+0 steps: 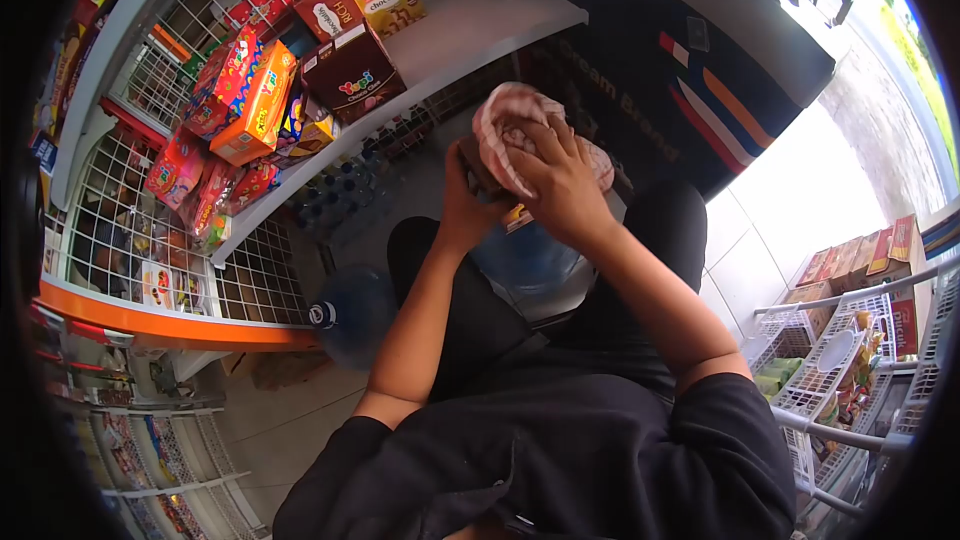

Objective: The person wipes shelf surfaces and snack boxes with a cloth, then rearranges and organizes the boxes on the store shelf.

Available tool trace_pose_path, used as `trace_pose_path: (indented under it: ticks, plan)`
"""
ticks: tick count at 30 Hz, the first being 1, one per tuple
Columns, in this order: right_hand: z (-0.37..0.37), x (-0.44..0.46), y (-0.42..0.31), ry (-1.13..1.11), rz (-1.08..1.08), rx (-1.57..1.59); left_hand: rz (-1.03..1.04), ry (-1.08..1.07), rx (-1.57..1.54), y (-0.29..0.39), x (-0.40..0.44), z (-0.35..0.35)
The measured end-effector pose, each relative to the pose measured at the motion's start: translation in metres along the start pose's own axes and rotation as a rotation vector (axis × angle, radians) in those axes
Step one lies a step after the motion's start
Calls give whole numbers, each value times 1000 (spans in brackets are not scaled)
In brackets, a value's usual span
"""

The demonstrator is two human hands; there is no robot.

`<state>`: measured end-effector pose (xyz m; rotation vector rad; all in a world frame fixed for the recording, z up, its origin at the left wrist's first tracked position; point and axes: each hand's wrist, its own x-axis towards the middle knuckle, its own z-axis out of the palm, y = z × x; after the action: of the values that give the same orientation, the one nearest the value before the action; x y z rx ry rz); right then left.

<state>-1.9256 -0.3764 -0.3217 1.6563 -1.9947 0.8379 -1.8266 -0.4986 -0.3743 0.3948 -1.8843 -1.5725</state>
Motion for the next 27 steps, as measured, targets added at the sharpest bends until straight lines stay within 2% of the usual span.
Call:
trace_pose_path:
  ticks: [1,3,5,7,8,10,11,13,15,16,17,18,19,20,21,22,24,26,27]
  plan:
    - [5,-7,4,0,-1,1,0,1,1,2,-1,0]
    - [8,-18,15,58,27,197,-18,-25,119,4,-6,-1]
    - [3,-18,23,108,100,302,12,-19,30,-1,-3,2]
    - [5,-26,55,108,389,352,47,-20,-63,-12,0,2]
    - [5,-30,66,113,392,348,94,20,-43,-19,3,-2]
    - [0,-28,73,127,788,789,146,61,-23,-19,9,-10]
    - [0,-28,73,128,784,790,79,146,-81,-19,13,-13]
    - [-12,-15,41,355,679,1142,3,228,-133,-13,13,-15]
    - [4,-4,24,360,452,1010,-164,324,-244,1,15,-13]
    - [9,-2,14,236,441,730,-161,317,-239,8,17,-11]
    - [17,1,-3,207,337,863,-185,331,-316,13,17,-9]
    - [33,-3,2,100,8,336,-210,347,-395,16,16,-7]
    - [31,-5,-19,61,54,236,-239,413,-447,15,16,-6]
    - [36,-15,-22,6,-27,189,-233,414,-443,17,16,-11]
    - [45,-26,-19,-49,-111,141,-141,414,-404,19,15,-18]
    - [51,-39,-11,-41,-119,141,-46,412,-366,23,15,-25]
    - [54,-66,9,-206,-132,142,17,435,-349,29,11,-36]
    - [41,-70,23,-48,93,436,-11,410,-415,35,6,-50]
    - [25,-62,22,-108,552,809,-41,372,-433,43,2,-58]
